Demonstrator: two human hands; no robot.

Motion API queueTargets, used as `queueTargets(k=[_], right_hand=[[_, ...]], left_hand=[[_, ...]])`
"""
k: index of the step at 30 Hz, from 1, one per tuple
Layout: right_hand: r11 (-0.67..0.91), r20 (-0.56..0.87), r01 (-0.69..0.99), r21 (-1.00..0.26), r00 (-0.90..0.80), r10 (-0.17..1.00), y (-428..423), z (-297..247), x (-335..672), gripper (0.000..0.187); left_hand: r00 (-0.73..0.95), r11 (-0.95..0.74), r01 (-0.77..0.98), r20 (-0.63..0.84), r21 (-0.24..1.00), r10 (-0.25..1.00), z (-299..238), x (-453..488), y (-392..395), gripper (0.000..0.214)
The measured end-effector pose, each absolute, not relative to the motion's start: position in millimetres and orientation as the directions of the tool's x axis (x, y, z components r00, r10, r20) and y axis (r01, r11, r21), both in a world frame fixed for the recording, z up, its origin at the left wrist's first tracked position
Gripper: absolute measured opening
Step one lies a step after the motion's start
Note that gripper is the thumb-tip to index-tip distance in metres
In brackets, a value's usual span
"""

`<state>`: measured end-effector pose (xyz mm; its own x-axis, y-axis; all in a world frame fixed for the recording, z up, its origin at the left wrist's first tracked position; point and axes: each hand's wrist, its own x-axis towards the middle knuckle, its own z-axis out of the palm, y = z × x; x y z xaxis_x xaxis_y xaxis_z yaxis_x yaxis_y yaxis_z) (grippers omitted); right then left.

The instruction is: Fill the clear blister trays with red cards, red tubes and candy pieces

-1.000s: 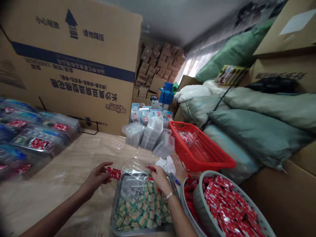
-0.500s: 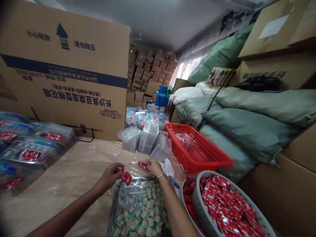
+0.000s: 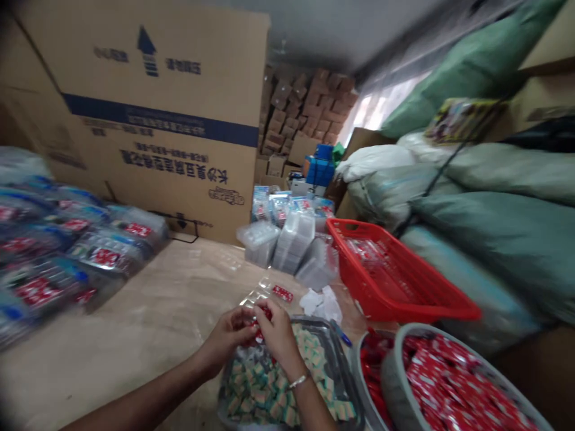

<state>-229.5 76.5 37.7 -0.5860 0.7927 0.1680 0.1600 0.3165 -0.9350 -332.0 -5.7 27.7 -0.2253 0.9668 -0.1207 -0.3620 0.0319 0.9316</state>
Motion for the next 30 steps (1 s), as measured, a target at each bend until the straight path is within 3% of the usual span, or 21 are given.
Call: queueTargets(k=[4,6,10,13,18,20,22,25,27,30], right_hand=[[-0.018,-0.057,0.068,-0.998,-0.635,0.77,49.8,28.7,-238.4,0.03],[-0.094,-0.125,0.083,-0.992,-0.637,0.76,43.2,25.5,-236.5,0.03],[-0.168,-0.2,0.112,-0.98,-0.642,0.74,32.3,24.9,-235.8,0.029],[-0.208,-0.229,0.114,-0.972,-0.672,0.704,23.2,27.8,-244.2,0.029],[-0.228,-0.235,0.104,-0.968,-0.69,0.685,15.0,34.6,-255.6,0.033],[-0.273,-0.25,0.074,-0.959,-0.672,0.697,12.4,36.8,-256.4,0.035],[-0.351,-0.264,0.0,-0.936,-0.658,0.705,5.0,36.9,-258.2,0.039],[-0.416,-0.239,-0.13,-0.9,-0.651,0.72,-18.2,29.6,-265.4,0.044],[-0.35,-0.177,-0.156,-0.924,-0.636,0.751,-37.0,20.1,-270.8,0.042],[-0.091,-0.004,-0.119,-0.989,-0.584,0.812,-57.8,4.4,-273.1,0.037]], left_hand=[[-0.384,0.073,-0.379,-0.229,0.922,0.894,33.8,-367.1,-58.4,0.037],[-0.436,0.111,-0.308,-0.243,0.945,0.866,40.7,-389.0,-95.2,0.042],[-0.305,0.326,-0.054,-0.326,0.944,0.895,44.9,-407.5,-160.3,0.025],[-0.239,0.387,0.122,-0.351,0.914,0.905,35.1,-397.2,-182.5,0.02],[-0.283,0.37,0.542,-0.251,0.755,0.926,15.9,-383.3,-187.9,0.022],[-0.336,0.312,0.574,-0.129,0.758,0.933,10.7,-382.7,-186.9,0.02],[-0.353,0.226,0.437,-0.065,0.871,0.933,7.7,-380.1,-181.6,0.024],[-0.173,0.099,-0.088,-0.113,0.991,0.979,6.4,-369.0,-162.3,0.061],[-0.026,0.068,-0.426,-0.087,0.902,0.996,4.8,-359.8,-146.4,0.067],[0.024,0.06,-0.618,-0.058,0.784,0.998,-2.5,-352.0,-131.2,0.053]])
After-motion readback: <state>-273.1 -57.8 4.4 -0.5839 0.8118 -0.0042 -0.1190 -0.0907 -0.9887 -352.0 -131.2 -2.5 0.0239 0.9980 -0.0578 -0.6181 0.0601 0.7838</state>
